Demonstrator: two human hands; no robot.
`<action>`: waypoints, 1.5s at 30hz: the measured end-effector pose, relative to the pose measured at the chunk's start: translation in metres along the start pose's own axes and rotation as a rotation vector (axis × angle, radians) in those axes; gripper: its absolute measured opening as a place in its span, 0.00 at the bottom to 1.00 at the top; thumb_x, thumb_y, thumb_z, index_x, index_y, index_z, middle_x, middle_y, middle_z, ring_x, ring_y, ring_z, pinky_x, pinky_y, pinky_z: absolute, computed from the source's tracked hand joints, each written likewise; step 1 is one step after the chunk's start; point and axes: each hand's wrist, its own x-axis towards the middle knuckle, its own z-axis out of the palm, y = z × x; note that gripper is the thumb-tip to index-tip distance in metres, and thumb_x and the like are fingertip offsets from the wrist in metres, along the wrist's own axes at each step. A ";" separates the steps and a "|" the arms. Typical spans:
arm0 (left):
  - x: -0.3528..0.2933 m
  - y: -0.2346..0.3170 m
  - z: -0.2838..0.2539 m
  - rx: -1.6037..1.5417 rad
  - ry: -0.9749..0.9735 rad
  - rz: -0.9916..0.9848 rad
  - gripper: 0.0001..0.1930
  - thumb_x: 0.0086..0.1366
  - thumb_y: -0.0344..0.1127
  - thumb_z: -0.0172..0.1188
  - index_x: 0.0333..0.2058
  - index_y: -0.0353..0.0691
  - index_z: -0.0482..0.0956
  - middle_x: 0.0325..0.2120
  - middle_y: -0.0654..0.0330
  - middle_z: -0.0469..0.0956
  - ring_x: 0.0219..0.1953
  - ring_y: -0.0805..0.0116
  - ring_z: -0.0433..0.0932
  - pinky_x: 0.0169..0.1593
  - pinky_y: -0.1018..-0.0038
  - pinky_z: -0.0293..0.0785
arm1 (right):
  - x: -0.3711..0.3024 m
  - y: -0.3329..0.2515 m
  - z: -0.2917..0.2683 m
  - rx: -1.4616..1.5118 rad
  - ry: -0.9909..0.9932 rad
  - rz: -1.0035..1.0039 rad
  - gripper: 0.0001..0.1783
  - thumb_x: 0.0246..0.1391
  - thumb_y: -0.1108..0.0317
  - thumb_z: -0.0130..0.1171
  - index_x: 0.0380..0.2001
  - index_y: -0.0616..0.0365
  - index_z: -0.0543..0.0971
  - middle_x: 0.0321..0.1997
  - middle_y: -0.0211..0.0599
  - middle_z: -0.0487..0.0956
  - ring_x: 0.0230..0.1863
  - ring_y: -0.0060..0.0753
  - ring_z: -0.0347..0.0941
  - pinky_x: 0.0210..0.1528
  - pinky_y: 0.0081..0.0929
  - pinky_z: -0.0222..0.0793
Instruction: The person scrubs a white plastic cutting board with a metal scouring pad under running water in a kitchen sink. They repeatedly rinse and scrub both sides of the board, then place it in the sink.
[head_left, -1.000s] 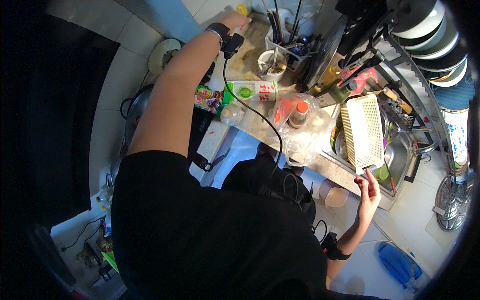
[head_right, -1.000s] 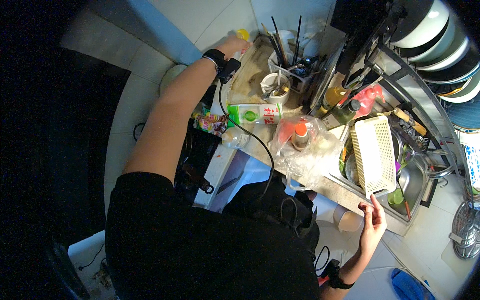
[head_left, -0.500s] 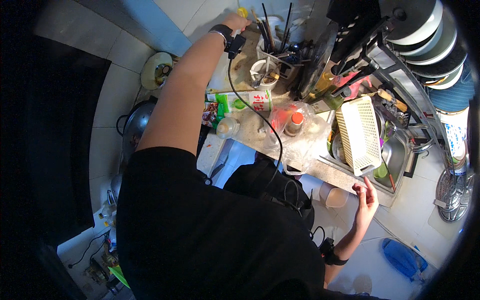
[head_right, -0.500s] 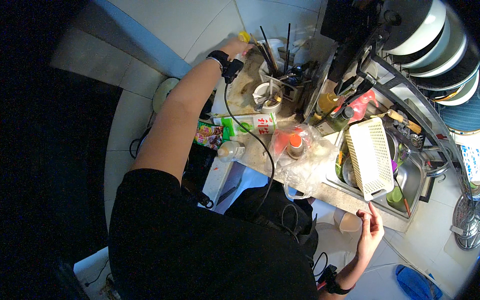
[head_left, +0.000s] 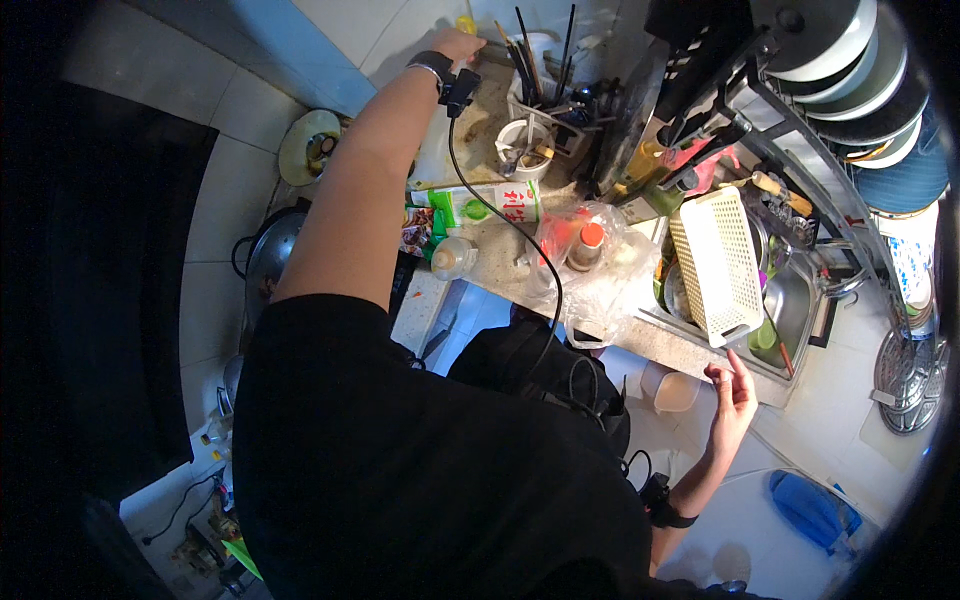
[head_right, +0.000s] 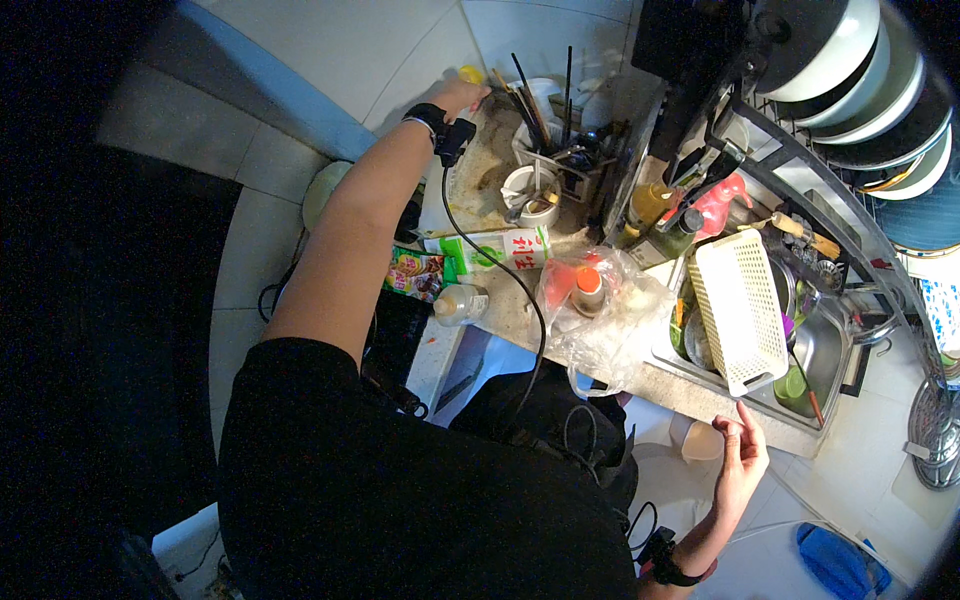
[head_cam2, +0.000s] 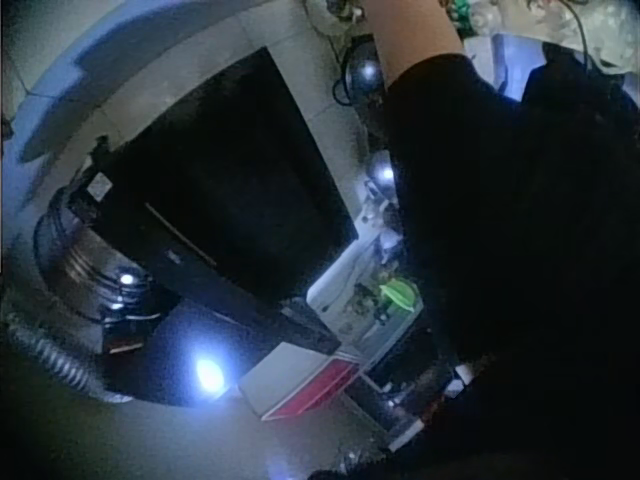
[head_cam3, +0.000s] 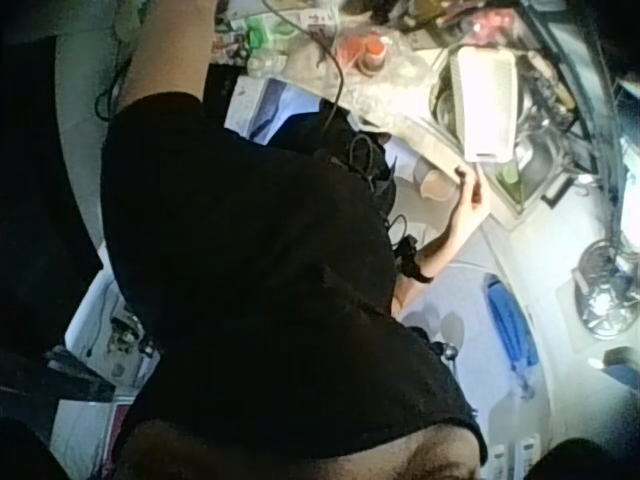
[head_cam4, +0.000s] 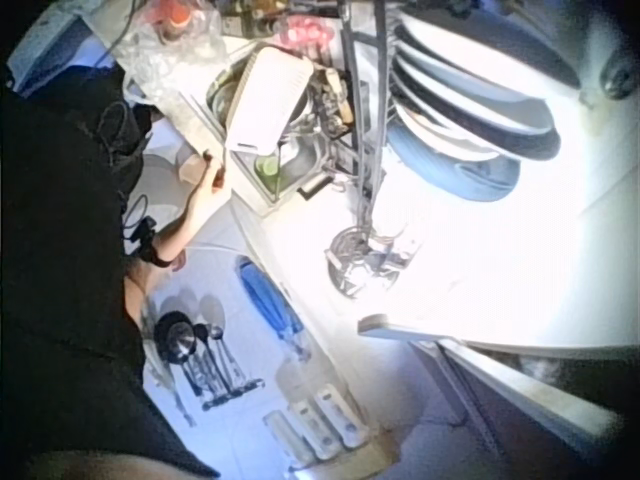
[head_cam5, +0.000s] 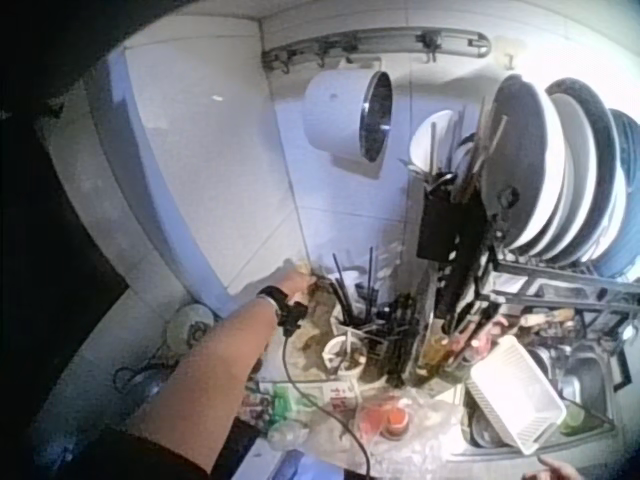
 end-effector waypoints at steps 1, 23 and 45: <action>0.001 -0.002 0.000 -0.012 -0.011 -0.025 0.20 0.63 0.50 0.69 0.25 0.37 0.83 0.18 0.62 0.80 0.20 0.71 0.78 0.25 0.66 0.72 | 0.000 0.000 0.000 0.022 -0.010 -0.004 0.20 0.68 0.69 0.56 0.61 0.62 0.75 0.40 0.37 0.84 0.44 0.25 0.79 0.55 0.26 0.72; 0.026 -0.027 0.034 -0.121 -0.176 0.154 0.27 0.62 0.60 0.62 0.14 0.45 0.80 0.19 0.60 0.80 0.18 0.59 0.76 0.26 0.59 0.70 | -0.016 0.005 -0.013 0.026 0.062 0.011 0.20 0.68 0.71 0.55 0.61 0.63 0.75 0.40 0.38 0.84 0.44 0.25 0.79 0.55 0.26 0.72; -0.020 0.022 -0.022 -0.283 0.188 0.130 0.15 0.61 0.42 0.69 0.33 0.34 0.82 0.24 0.59 0.82 0.24 0.69 0.80 0.32 0.67 0.78 | -0.016 0.013 -0.013 0.033 0.026 -0.029 0.19 0.68 0.71 0.55 0.60 0.64 0.75 0.41 0.40 0.84 0.43 0.24 0.79 0.49 0.24 0.74</action>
